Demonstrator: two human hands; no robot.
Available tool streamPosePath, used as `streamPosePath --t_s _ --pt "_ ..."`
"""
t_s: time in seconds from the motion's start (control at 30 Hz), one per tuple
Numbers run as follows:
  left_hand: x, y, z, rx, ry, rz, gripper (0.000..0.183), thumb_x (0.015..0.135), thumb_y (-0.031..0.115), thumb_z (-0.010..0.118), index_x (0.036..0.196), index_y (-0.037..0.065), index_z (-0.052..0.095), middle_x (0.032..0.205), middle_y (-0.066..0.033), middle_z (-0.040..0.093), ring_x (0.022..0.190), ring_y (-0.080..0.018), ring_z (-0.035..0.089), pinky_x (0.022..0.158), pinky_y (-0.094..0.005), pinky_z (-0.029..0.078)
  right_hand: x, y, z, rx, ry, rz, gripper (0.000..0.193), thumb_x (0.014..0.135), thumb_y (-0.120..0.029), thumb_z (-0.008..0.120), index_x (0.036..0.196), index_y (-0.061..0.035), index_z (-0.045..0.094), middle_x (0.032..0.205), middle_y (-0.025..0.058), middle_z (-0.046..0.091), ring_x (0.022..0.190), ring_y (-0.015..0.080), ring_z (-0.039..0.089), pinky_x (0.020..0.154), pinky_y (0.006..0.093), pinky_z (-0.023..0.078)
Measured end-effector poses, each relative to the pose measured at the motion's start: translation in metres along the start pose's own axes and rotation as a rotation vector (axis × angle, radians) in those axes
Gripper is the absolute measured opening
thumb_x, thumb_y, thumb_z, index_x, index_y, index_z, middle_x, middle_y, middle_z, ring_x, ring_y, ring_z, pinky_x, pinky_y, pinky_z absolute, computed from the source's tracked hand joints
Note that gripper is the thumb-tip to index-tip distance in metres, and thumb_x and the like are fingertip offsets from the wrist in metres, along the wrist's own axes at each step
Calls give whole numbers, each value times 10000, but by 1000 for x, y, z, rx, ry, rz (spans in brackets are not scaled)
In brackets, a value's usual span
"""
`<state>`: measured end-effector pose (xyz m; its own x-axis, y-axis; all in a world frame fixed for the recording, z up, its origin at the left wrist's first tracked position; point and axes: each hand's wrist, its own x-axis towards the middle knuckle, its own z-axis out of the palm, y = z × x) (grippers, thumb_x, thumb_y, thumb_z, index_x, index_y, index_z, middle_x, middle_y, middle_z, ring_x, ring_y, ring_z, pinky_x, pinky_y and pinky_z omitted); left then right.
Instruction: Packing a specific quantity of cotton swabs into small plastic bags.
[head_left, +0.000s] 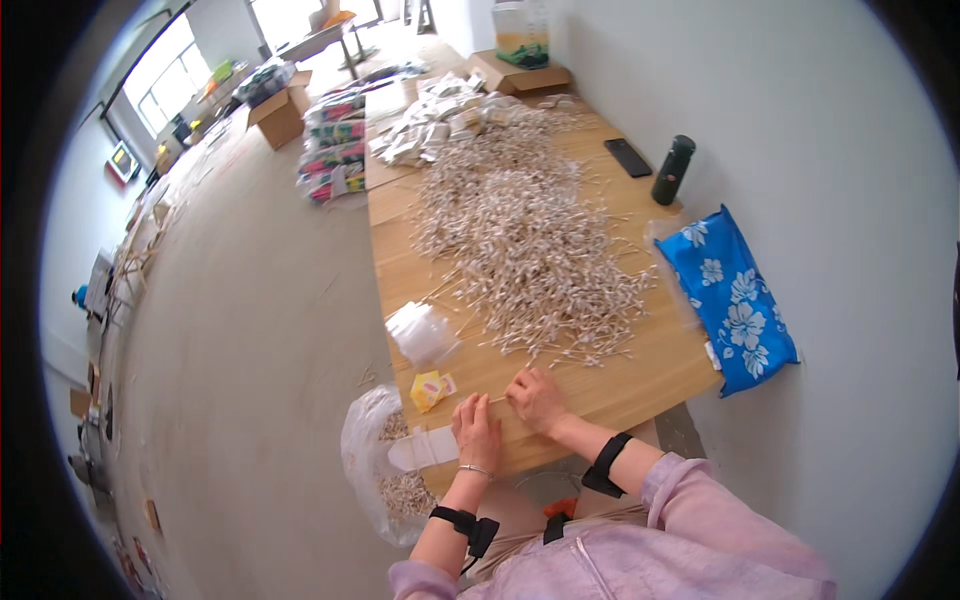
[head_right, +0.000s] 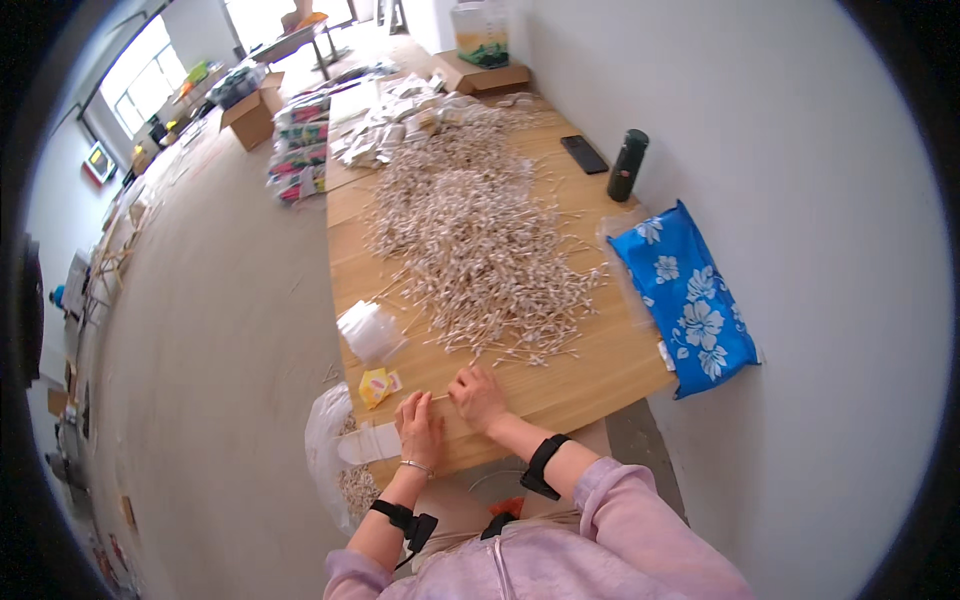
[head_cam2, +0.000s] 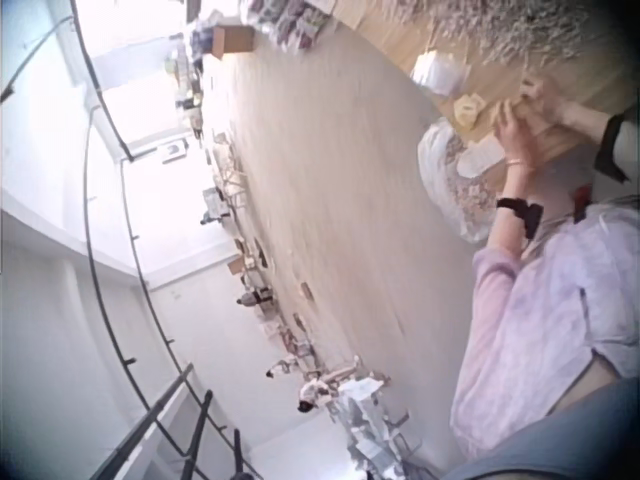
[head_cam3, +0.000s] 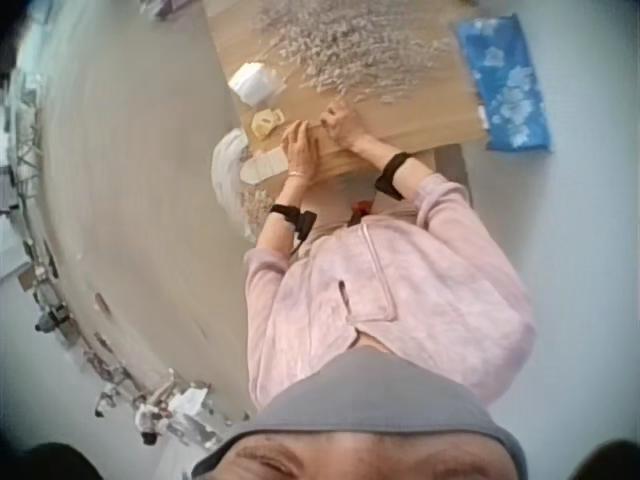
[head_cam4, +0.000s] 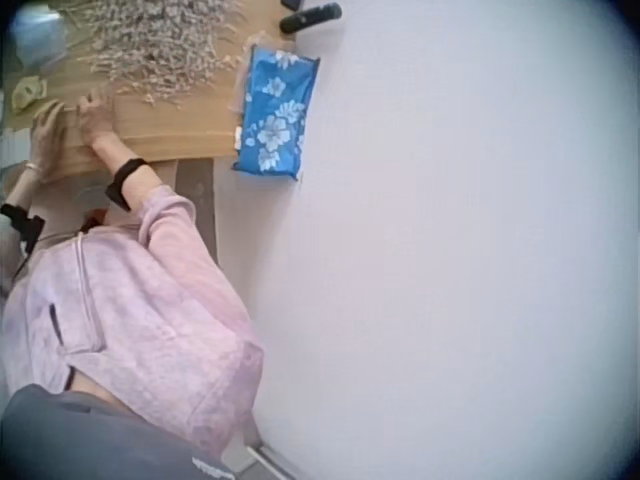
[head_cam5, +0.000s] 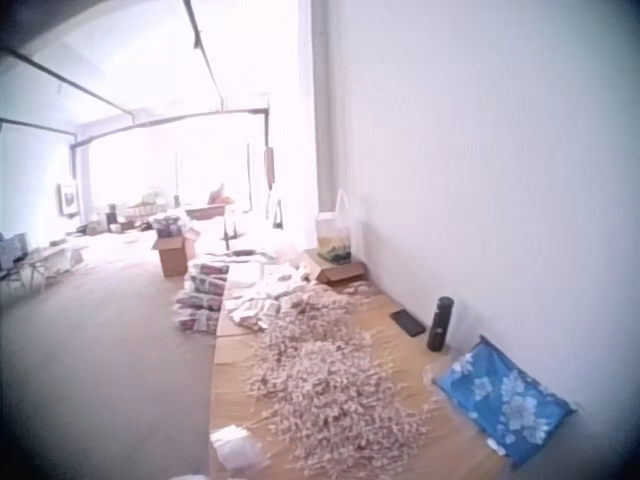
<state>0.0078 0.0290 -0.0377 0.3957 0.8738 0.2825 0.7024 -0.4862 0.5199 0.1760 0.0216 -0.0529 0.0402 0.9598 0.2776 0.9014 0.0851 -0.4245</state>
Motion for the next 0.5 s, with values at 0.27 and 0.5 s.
streamPosePath --t_s 0.27,0.5 --pt "12 7 28 -144 80 4 27 787 105 673 795 130 669 855 -37 598 903 -258 538 820 -381 392 41 94 -83 -166 350 523 820 669 -385 762 1352 -169 362 1356 152 355 1272 344 322 1014 539 281" --pt "15 3 22 -187 -18 20 38 774 105 677 800 133 670 790 -31 585 824 -238 543 785 -368 391 88 127 -88 -16 -7 633 937 638 -303 793 1410 -168 281 1345 148 341 1278 350 303 1051 518 263"
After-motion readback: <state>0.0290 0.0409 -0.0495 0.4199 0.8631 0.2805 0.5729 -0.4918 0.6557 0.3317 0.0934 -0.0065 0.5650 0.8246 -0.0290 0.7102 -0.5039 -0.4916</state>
